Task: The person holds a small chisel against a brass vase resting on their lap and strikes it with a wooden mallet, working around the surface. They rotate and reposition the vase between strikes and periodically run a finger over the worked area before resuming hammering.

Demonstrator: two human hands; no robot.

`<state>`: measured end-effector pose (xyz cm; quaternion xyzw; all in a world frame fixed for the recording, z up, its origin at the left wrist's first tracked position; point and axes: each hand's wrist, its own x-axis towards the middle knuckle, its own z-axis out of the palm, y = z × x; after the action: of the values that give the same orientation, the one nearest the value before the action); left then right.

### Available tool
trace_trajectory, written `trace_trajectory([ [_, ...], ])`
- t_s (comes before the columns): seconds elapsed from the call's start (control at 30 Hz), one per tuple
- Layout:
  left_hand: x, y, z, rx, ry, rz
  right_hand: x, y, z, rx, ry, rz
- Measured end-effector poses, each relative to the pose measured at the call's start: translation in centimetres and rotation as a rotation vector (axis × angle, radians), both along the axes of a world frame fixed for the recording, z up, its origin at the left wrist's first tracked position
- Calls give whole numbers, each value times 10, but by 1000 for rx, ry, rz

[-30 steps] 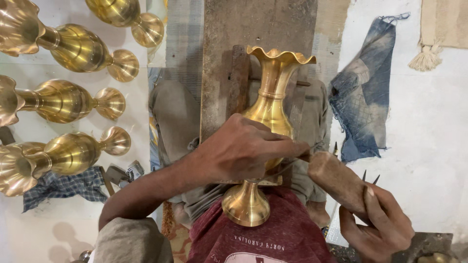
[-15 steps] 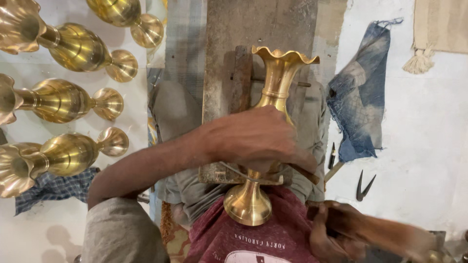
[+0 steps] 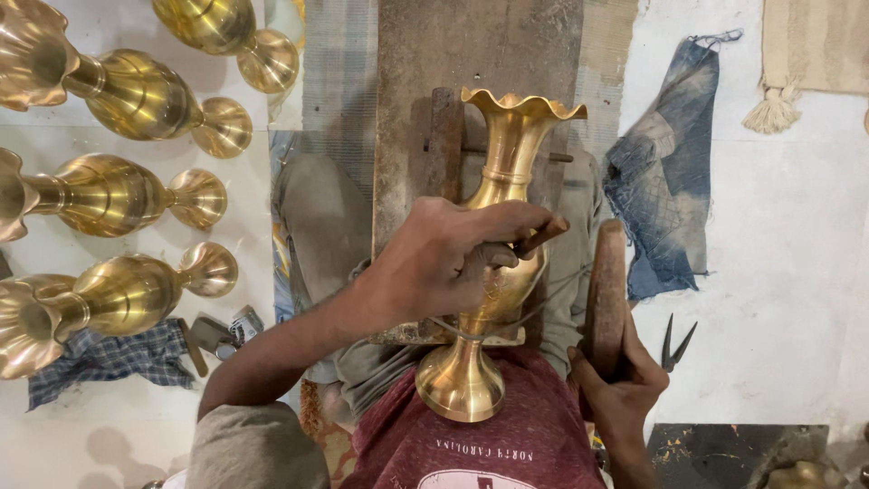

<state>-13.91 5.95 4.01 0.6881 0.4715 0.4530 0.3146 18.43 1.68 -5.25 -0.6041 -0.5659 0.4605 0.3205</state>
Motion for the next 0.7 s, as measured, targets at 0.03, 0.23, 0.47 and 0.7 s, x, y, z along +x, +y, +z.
trace_trajectory([
  [0.03,-1,1,0,-52,86,9,-1,5,0,21,-16,34],
  [0.23,-6,16,-11,19,87,-120,-8,32,26,132,-2,210],
  [0.47,-6,15,-23,30,43,-138,-7,55,98,281,82,165],
  [0.7,-5,9,-28,35,147,-124,1,89,134,398,-293,421],
])
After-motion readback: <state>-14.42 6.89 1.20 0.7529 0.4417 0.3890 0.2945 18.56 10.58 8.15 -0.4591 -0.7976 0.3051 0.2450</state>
